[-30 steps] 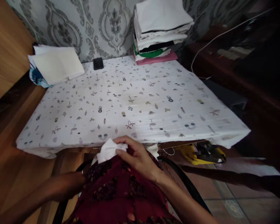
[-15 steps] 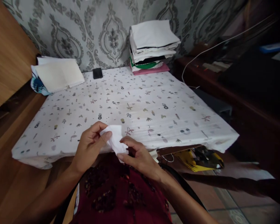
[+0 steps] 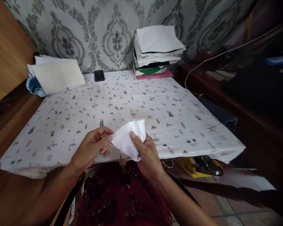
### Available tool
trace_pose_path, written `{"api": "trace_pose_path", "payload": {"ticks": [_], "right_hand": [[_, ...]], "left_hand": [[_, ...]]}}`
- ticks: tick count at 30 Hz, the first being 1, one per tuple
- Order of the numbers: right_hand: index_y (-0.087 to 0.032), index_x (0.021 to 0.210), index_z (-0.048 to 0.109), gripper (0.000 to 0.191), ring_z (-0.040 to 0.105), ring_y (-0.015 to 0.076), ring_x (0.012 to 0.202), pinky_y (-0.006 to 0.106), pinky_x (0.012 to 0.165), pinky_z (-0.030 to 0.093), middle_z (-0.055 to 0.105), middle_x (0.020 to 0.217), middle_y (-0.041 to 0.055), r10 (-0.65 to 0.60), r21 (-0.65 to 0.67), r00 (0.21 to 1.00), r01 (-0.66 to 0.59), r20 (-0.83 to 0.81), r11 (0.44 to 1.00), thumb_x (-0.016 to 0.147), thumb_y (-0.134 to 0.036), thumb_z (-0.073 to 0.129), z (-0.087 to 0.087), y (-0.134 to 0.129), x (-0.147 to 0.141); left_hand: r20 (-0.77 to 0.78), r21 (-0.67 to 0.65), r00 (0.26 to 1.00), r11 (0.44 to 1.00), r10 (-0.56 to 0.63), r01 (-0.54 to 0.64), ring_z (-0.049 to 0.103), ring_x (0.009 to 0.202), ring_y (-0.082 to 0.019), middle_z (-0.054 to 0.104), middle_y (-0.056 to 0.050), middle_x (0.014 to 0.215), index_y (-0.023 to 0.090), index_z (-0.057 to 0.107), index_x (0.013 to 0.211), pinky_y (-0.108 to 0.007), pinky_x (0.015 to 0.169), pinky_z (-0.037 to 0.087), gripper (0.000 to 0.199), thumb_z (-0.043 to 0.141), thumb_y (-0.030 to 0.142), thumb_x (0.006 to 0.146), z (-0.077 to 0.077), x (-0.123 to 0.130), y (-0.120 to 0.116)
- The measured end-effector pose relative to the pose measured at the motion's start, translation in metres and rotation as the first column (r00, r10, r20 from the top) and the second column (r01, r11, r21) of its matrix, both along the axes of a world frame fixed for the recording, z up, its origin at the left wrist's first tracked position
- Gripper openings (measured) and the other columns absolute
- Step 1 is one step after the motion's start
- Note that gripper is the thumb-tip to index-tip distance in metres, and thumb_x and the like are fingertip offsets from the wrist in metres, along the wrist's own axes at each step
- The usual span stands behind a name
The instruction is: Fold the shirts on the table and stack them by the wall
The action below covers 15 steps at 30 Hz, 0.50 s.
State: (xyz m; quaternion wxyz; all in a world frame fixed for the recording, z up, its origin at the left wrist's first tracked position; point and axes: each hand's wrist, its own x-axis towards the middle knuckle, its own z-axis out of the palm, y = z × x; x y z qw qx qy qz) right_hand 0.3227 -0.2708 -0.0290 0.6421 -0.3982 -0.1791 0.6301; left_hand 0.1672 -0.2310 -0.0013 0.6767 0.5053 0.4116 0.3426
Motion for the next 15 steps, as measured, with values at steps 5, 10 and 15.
{"api": "trace_pose_path", "payload": {"ticks": [5,10,15], "right_hand": [[-0.022,0.089,0.066,0.034,0.056,0.0099,0.057,0.022,0.054,0.047,0.068,0.073,-0.0031,-0.012,0.005,0.999,0.012,0.037,1.000,0.065,-0.036,0.085,-0.003,0.005,-0.004],[-0.021,0.084,0.066,0.032,0.058,0.0095,0.057,0.019,0.052,0.046,0.068,0.070,-0.0032,0.000,-0.049,0.996,-0.004,-0.084,0.999,0.064,-0.035,0.087,0.009,0.020,0.000],[-0.021,0.092,0.070,0.031,0.058,0.0101,0.056,0.019,0.050,0.046,0.068,0.071,0.0002,0.179,0.012,0.983,-0.179,-0.033,0.984,0.074,-0.044,0.080,0.018,0.017,0.012]], "left_hand": [[0.096,-0.149,0.995,0.989,0.018,-0.004,0.049,0.057,-0.006,0.059,0.002,0.073,0.015,0.065,0.095,-0.014,0.045,0.043,0.039,0.084,0.038,0.070,-0.008,0.014,0.002],[0.179,-0.239,0.977,0.968,0.119,-0.074,0.060,0.061,-0.010,0.064,-0.001,0.078,0.014,0.066,0.101,-0.020,0.048,0.055,0.041,0.084,0.033,0.069,-0.005,0.017,0.007],[0.110,-0.137,0.989,0.987,0.098,-0.082,0.065,0.058,-0.014,0.067,-0.002,0.072,0.017,0.069,0.090,-0.023,0.050,0.057,0.027,0.078,0.038,0.077,0.019,0.009,0.010]]}}
